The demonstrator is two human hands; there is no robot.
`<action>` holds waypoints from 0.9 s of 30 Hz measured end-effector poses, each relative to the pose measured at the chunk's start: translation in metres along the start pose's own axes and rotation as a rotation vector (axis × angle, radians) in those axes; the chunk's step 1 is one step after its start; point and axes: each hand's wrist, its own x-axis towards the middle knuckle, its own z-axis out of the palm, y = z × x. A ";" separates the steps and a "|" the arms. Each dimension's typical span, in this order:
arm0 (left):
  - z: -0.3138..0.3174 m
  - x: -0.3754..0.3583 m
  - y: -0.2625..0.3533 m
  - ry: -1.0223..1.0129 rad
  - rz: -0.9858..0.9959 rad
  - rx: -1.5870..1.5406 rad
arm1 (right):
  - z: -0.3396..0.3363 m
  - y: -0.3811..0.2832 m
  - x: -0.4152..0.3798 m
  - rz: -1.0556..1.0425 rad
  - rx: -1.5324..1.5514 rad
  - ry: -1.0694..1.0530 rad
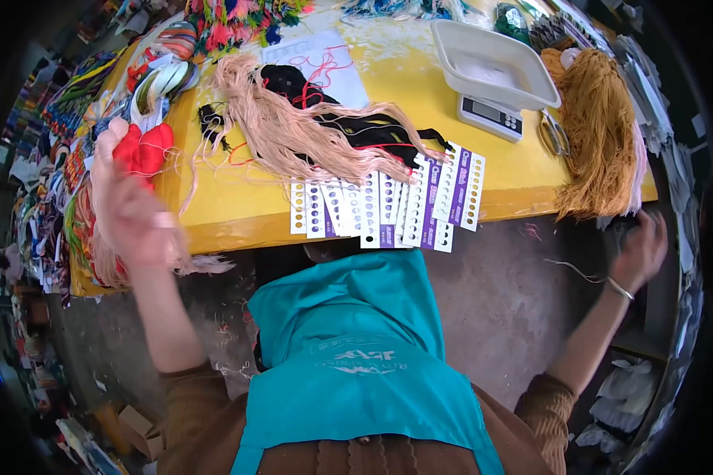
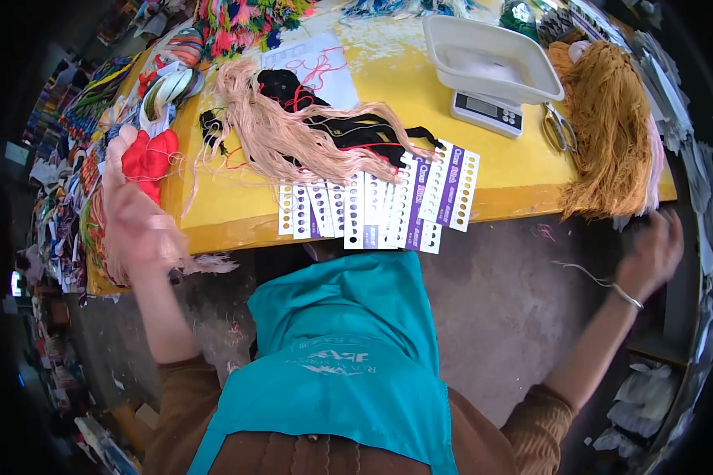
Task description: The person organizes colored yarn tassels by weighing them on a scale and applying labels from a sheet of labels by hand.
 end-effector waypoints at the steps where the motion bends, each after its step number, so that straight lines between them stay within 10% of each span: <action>1: -0.012 0.001 -0.038 0.223 0.083 0.380 | 0.048 -0.011 -0.030 0.173 0.111 -0.088; 2: 0.012 0.006 -0.094 0.504 -0.001 0.484 | 0.082 -0.010 -0.052 0.209 -0.072 -0.270; 3: -0.002 0.009 -0.119 0.047 -0.275 0.524 | 0.115 -0.010 -0.076 0.320 -0.091 -0.472; 6: 0.007 0.016 -0.193 0.170 -0.603 0.447 | 0.196 0.006 -0.146 0.401 -0.037 -1.031; 11: -0.004 0.024 -0.253 0.341 -0.671 0.712 | 0.256 0.036 -0.204 0.315 -0.104 -1.235; 27: -0.014 0.033 -0.298 0.230 -0.490 1.107 | 0.249 0.049 -0.210 0.422 0.160 -1.108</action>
